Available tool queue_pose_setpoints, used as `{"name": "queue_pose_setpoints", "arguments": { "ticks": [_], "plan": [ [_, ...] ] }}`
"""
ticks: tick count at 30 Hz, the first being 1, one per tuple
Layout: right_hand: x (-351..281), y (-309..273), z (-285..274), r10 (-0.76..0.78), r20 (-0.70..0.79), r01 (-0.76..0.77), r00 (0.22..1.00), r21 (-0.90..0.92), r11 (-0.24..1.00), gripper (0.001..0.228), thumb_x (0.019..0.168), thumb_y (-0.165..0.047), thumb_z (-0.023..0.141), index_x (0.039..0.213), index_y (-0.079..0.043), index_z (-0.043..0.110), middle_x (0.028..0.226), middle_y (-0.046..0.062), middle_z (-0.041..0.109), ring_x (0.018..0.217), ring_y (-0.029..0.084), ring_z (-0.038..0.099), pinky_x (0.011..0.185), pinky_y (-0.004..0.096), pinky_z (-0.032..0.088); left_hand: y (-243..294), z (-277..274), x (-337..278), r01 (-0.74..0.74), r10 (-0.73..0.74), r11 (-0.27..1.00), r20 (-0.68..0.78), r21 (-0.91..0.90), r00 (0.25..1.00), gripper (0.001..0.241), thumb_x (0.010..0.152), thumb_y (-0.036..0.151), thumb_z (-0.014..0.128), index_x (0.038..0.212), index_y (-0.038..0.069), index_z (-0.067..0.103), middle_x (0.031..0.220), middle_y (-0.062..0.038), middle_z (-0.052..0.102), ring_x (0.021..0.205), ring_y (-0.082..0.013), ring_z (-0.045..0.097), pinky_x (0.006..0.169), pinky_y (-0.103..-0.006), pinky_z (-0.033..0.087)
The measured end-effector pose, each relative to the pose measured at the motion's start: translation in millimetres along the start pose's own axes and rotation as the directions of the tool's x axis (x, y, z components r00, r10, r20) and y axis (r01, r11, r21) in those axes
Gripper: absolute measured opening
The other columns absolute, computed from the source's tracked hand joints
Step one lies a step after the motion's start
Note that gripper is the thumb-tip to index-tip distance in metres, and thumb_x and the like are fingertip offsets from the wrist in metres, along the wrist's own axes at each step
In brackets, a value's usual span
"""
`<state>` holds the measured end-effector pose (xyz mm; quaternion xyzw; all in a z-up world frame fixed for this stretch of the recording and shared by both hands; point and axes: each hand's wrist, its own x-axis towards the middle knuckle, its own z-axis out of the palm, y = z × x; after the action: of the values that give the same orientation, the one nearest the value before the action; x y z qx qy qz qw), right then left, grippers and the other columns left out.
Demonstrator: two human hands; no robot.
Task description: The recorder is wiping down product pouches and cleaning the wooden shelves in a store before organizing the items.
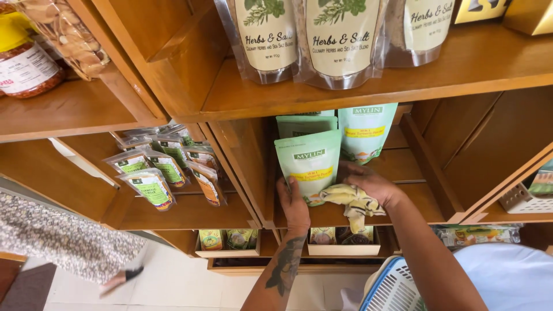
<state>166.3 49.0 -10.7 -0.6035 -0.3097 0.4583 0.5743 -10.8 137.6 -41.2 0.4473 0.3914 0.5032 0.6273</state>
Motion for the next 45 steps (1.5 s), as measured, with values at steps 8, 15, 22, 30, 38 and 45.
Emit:
{"name": "queue_pose_setpoints", "arguments": {
  "ticks": [8,15,22,30,38,45],
  "plan": [
    [12.7,-46.5,6.6,0.001,-0.131,-0.091,0.991,-0.684,0.724,0.052,0.084,-0.052,0.078,0.129,-0.027,0.074,0.126,0.011,0.073,0.123,0.034,0.065,0.104,0.044,0.052,2.3,-3.6,-2.7,0.004,-0.001,0.989,0.019,-0.147,1.0,0.03,0.108,0.037,0.055,0.13,0.018,0.062,0.115,0.002,0.061,0.111,-0.0079,0.048,0.113,-0.0327,0.034],
    [38.2,-41.9,5.3,0.013,-0.134,-0.113,0.991,-0.779,0.617,0.051,0.083,-0.055,0.076,0.129,-0.033,0.073,0.125,0.008,0.075,0.123,0.032,0.066,0.105,0.043,0.053,-4.1,-5.5,2.3,-0.039,0.039,0.991,-0.005,-0.129,0.999,0.031,0.109,0.032,0.051,0.132,0.013,0.059,0.12,-0.003,0.061,0.115,-0.0126,0.05,0.115,-0.0373,0.034],
    [33.9,-60.0,20.6,0.002,-0.096,-0.078,0.995,-0.799,0.596,0.034,0.093,-0.036,0.064,0.124,-0.029,0.076,0.124,0.015,0.074,0.125,0.041,0.061,0.11,0.052,0.049,-4.4,-10.7,6.3,-0.032,0.028,0.992,-0.037,-0.122,0.999,0.031,0.109,0.034,0.053,0.129,0.012,0.062,0.117,-0.003,0.061,0.113,-0.0154,0.052,0.114,-0.0395,0.034],
    [43.6,-52.9,16.2,0.006,-0.109,-0.088,0.994,-0.768,0.634,0.033,0.093,-0.038,0.061,0.122,-0.035,0.076,0.123,0.012,0.075,0.125,0.038,0.062,0.111,0.051,0.048,5.2,-8.5,3.4,-0.029,0.025,0.996,-0.049,-0.079,0.998,0.031,0.109,0.032,0.052,0.129,0.012,0.063,0.118,-0.005,0.063,0.114,-0.0167,0.053,0.115,-0.0393,0.034],
    [29.1,-68.8,18.7,-0.011,-0.081,-0.055,0.997,-0.764,0.643,0.042,0.094,-0.039,0.06,0.131,-0.022,0.072,0.129,0.02,0.071,0.127,0.043,0.06,0.111,0.054,0.047,9.0,-7.1,5.1,-0.019,0.012,0.993,-0.059,-0.118,0.998,0.032,0.108,0.032,0.055,0.129,0.01,0.062,0.121,-0.006,0.061,0.116,-0.0186,0.05,0.117,-0.0411,0.031],
    [26.4,-71.2,16.2,0.016,-0.125,-0.109,0.992,-0.782,0.614,0.059,0.093,-0.039,0.061,0.148,-0.018,0.057,0.143,0.022,0.061,0.136,0.042,0.053,0.118,0.053,0.04,9.4,-7.0,4.1,0.008,-0.014,0.993,-0.054,-0.12,0.998,0.031,0.108,0.033,0.055,0.128,0.012,0.063,0.118,-0.003,0.06,0.114,-0.0152,0.048,0.116,-0.0379,0.031]
  ]
}}
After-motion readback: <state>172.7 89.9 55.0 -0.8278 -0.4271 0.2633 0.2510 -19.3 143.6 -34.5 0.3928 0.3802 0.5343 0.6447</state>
